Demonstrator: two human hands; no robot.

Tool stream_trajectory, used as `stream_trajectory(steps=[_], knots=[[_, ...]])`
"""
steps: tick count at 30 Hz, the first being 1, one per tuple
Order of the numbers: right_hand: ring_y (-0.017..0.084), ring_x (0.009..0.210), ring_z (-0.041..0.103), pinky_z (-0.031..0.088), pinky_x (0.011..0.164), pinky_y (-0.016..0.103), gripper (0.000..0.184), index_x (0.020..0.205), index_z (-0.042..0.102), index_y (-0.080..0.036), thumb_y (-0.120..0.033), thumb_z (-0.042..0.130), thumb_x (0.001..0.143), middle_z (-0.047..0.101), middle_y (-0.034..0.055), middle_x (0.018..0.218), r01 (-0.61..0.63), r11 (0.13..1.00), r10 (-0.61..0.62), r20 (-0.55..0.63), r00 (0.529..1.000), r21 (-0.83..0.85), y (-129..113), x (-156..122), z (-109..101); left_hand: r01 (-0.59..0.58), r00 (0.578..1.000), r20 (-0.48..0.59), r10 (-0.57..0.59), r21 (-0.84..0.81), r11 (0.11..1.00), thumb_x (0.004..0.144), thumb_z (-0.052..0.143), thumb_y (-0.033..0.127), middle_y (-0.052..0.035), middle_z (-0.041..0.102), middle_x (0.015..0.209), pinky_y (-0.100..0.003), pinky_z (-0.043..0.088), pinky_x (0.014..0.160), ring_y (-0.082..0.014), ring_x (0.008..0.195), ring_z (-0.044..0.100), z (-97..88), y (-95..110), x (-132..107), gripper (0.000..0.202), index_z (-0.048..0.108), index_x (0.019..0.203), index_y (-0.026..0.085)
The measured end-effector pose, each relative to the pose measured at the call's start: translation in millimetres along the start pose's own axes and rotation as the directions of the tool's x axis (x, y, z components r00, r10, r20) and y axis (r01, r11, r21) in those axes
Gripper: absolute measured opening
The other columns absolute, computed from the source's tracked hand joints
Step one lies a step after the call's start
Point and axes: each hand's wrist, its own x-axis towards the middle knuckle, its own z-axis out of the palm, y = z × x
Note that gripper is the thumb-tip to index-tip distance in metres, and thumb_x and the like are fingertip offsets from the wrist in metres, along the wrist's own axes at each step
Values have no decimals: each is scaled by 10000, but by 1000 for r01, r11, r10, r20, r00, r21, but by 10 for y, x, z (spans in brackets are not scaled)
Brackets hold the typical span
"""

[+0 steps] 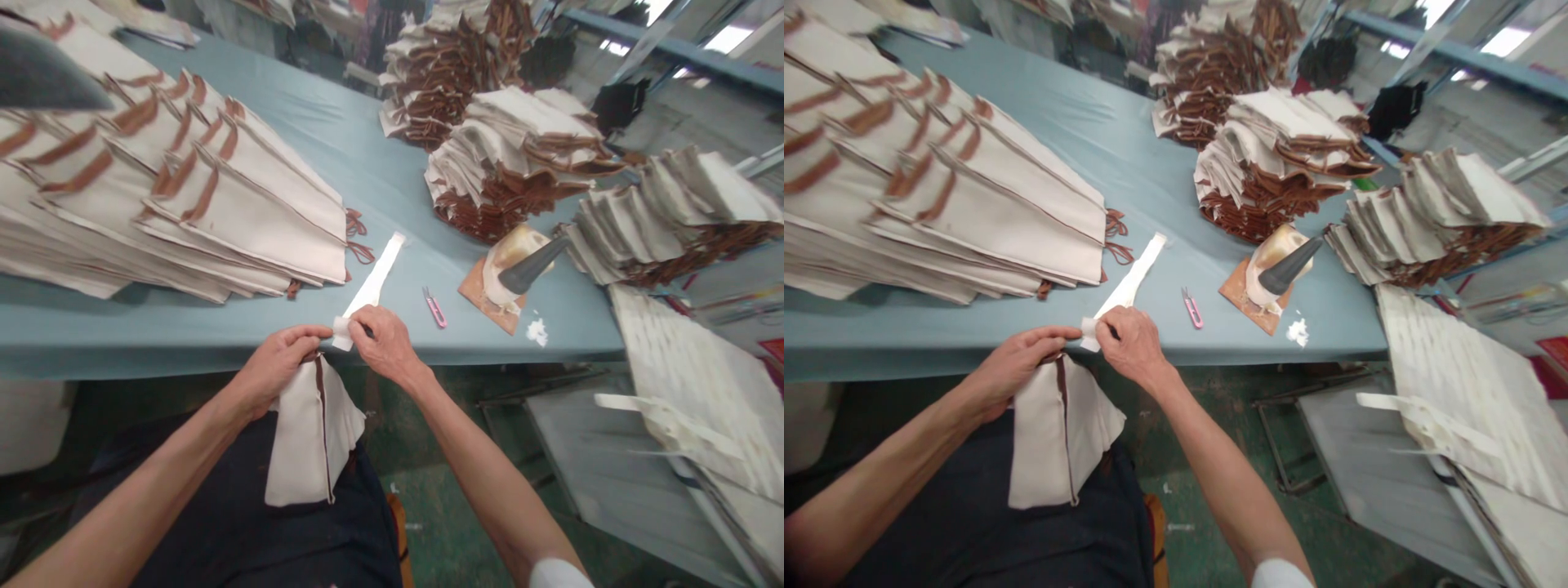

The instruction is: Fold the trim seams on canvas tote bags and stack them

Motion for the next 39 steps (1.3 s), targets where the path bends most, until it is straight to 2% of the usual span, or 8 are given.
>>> stream_trajectory(steps=[5,9,15,21,25,28,32,39], knots=[[186,755,588,382,733,310,275,813,647,-244,-280,603,1082,693,-22,781,-81,989,80,14,997,120,39,61,-86,-147,987,-14,161,328,933,859,556,614,20,652,670,-285,422,594,-218,616,610,16,13,-92,718,778,1338,126],[171,700,570,381,705,297,251,834,627,-254,-347,605,1066,650,-58,728,-121,965,126,-7,992,231,55,97,-107,-249,965,93,246,622,742,1011,476,492,12,643,632,-335,443,667,-265,619,639,97,93,-166,674,743,1531,156],[168,696,640,469,687,273,266,846,600,-259,-415,576,1060,673,-51,724,-151,918,196,-87,977,366,107,153,-52,-251,961,185,204,896,366,1082,479,264,-169,874,967,-423,599,871,-398,952,851,309,215,-46,595,686,1637,215],[173,717,681,520,722,278,325,874,595,-255,-462,524,1114,683,-34,749,-209,915,309,-264,914,346,485,590,-367,-253,965,237,116,955,154,1150,436,238,-230,899,1067,-473,648,880,-461,1045,892,382,318,10,527,693,1609,196],[184,818,695,555,828,319,302,860,657,-218,-380,674,1115,703,-18,823,-274,937,338,-357,871,218,810,1080,-675,-252,967,246,69,963,94,1175,409,225,-229,909,1103,-484,669,879,-461,1075,899,389,349,11,559,615,1693,191],[213,954,754,642,921,402,251,1045,753,-173,-410,778,1124,781,34,1038,-328,936,350,-401,846,124,996,1432,-816,-256,967,254,34,964,76,1176,408,197,-226,916,1125,-479,680,884,-441,1074,907,395,364,21,561,604,1702,196],[263,1144,792,692,1015,483,312,1321,771,-175,-431,780,1144,794,98,1320,-390,920,367,-443,818,41,1174,1827,-934,-265,964,267,-10,960,88,1170,440,174,-216,923,1124,-477,683,897,-429,1088,914,383,368,43,566,588,1716,206],[292,1243,783,690,1071,523,359,1422,753,-191,-418,782,1145,768,123,1444,-473,880,393,-509,766,-33,1456,2321,-1253,-260,964,265,-18,955,144,1152,444,166,-211,925,1072,-470,680,901,-412,1058,918,354,273,90,586,577,1722,209]])
